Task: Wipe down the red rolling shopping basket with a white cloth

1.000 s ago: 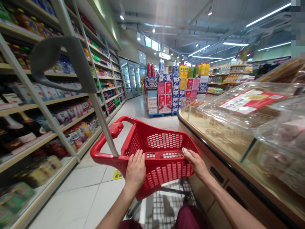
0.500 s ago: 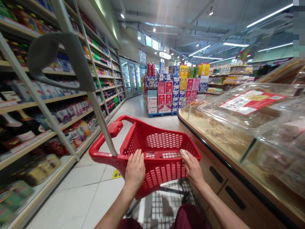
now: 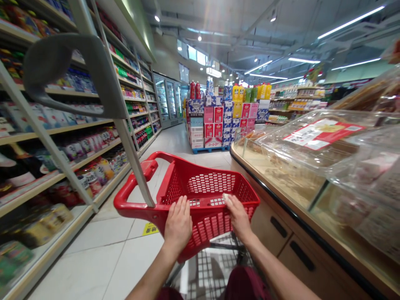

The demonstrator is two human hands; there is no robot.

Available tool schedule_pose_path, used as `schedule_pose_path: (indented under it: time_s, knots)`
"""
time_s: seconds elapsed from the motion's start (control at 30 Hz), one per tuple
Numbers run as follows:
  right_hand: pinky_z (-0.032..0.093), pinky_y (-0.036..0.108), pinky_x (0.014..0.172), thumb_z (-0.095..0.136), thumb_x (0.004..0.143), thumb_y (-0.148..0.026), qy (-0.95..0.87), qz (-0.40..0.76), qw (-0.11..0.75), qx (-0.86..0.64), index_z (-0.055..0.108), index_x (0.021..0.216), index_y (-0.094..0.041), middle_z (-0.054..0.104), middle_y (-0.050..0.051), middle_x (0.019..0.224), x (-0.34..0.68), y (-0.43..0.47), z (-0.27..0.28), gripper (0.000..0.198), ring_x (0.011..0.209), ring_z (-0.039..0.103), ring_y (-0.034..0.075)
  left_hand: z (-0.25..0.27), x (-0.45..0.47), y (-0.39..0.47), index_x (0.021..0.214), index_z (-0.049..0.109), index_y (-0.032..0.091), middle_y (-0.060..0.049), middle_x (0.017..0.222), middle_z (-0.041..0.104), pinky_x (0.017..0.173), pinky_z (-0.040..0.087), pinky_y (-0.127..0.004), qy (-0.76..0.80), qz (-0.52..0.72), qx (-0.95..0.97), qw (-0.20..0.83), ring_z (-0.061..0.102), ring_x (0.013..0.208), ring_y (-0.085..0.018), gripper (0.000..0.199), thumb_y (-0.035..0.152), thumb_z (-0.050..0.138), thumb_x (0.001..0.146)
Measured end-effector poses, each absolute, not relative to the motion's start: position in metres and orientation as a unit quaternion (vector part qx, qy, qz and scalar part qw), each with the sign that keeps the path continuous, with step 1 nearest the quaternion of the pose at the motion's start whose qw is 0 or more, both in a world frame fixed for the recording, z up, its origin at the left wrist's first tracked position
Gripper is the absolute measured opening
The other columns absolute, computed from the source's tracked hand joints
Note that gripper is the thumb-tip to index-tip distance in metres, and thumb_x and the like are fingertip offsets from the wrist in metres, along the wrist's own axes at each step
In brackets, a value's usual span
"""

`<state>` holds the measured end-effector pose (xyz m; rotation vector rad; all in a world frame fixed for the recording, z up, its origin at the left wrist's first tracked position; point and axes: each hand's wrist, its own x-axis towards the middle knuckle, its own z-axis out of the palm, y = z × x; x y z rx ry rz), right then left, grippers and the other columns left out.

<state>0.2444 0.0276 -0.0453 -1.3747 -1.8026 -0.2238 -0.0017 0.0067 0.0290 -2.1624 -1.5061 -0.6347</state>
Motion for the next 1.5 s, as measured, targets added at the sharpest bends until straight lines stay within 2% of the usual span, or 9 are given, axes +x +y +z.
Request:
schedule_pose_path:
  time_s: [0.1, 0.3, 0.5, 0.67, 0.83, 1.03, 1.2, 1.4, 1.5]
  knots:
    - [0.034, 0.04, 0.099, 0.031, 0.074, 0.001, -0.755, -0.092, 0.397, -0.514, 0.047, 0.12, -0.03, 0.044, -0.001, 0.129, 0.243, 0.03, -0.042, 0.058, 0.125, 0.03, 0.016, 0.03, -0.003, 0.005, 0.114, 0.052, 0.009, -0.011, 0.125, 0.047, 0.1, 0.024, -0.036, -0.532, -0.216, -0.79, 0.215, 0.039, 0.119, -0.022, 0.043, 0.018, 0.035, 0.076]
    - [0.032, 0.045, 0.099, 0.032, 0.067, 0.002, -0.636, -0.11, 0.41, -0.645, 0.045, 0.123, -0.024, 0.046, 0.003, 0.127, 0.281, 0.029, -0.047, 0.063, 0.125, 0.029, 0.02, 0.033, -0.002, 0.003, 0.115, 0.051, 0.008, -0.011, 0.127, 0.046, 0.101, 0.024, -0.036, -0.541, -0.203, -0.789, 0.207, 0.038, 0.12, -0.022, 0.043, 0.017, 0.035, 0.076]
    - [0.032, 0.036, 0.101, 0.028, 0.067, 0.003, -0.73, -0.087, 0.392, -0.554, 0.038, 0.127, -0.027, 0.044, -0.002, 0.129, 0.261, 0.024, -0.043, 0.067, 0.123, 0.032, 0.013, 0.033, -0.005, 0.004, 0.115, 0.051, 0.008, -0.011, 0.126, 0.047, 0.101, 0.024, -0.037, -0.541, -0.2, -0.79, 0.208, 0.038, 0.12, -0.022, 0.044, 0.017, 0.035, 0.075]
    - [0.035, 0.045, 0.097, 0.03, 0.068, -0.002, -0.617, -0.123, 0.431, -0.647, 0.047, 0.121, -0.016, 0.05, 0.008, 0.122, 0.296, 0.033, -0.051, 0.057, 0.118, 0.039, 0.022, 0.031, -0.002, 0.003, 0.114, 0.052, 0.009, -0.012, 0.125, 0.047, 0.101, 0.024, -0.038, -0.545, -0.206, -0.782, 0.222, 0.038, 0.12, -0.023, 0.044, 0.017, 0.037, 0.074]
    - [0.031, 0.036, 0.101, 0.027, 0.069, 0.002, -0.72, -0.089, 0.392, -0.565, 0.041, 0.126, -0.025, 0.041, 0.0, 0.132, 0.259, 0.029, -0.051, 0.065, 0.124, 0.03, 0.015, 0.032, 0.0, 0.002, 0.117, 0.048, 0.007, -0.011, 0.128, 0.044, 0.102, 0.022, -0.036, -0.554, -0.183, -0.782, 0.218, 0.034, 0.122, -0.021, 0.045, 0.017, 0.037, 0.075]
    - [0.032, 0.045, 0.1, 0.033, 0.068, -0.001, -0.616, -0.131, 0.422, -0.652, 0.039, 0.127, -0.025, 0.045, 0.003, 0.128, 0.29, 0.029, -0.055, 0.064, 0.124, 0.032, 0.021, 0.031, 0.002, 0.002, 0.118, 0.048, 0.008, -0.01, 0.128, 0.044, 0.103, 0.022, -0.036, -0.553, -0.19, -0.78, 0.223, 0.033, 0.123, -0.02, 0.047, 0.018, 0.038, 0.073]
    - [0.034, 0.039, 0.1, 0.029, 0.066, 0.003, -0.702, -0.112, 0.405, -0.575, 0.032, 0.13, -0.029, 0.039, -0.001, 0.133, 0.26, 0.025, -0.053, 0.071, 0.124, 0.03, 0.016, 0.029, 0.0, 0.002, 0.118, 0.048, 0.007, -0.011, 0.129, 0.043, 0.103, 0.022, -0.037, -0.543, -0.189, -0.785, 0.23, 0.032, 0.123, -0.021, 0.047, 0.018, 0.038, 0.073]
    - [0.037, 0.045, 0.095, 0.031, 0.07, -0.001, -0.624, -0.146, 0.442, -0.628, 0.044, 0.124, -0.023, 0.05, 0.006, 0.123, 0.273, 0.033, -0.053, 0.06, 0.119, 0.039, 0.021, 0.024, -0.001, 0.002, 0.119, 0.045, 0.006, -0.011, 0.129, 0.043, 0.104, 0.02, -0.037, -0.538, -0.193, -0.788, 0.231, 0.032, 0.124, -0.022, 0.05, 0.018, 0.04, 0.071]
    - [0.038, 0.043, 0.096, 0.028, 0.069, 0.002, -0.65, -0.125, 0.444, -0.604, 0.042, 0.126, -0.023, 0.049, 0.005, 0.124, 0.24, 0.028, -0.044, 0.063, 0.12, 0.038, 0.019, 0.026, 0.005, 0.002, 0.12, 0.045, 0.006, -0.013, 0.128, 0.044, 0.103, 0.021, -0.038, -0.542, -0.194, -0.787, 0.219, 0.034, 0.122, -0.023, 0.051, 0.017, 0.041, 0.07]
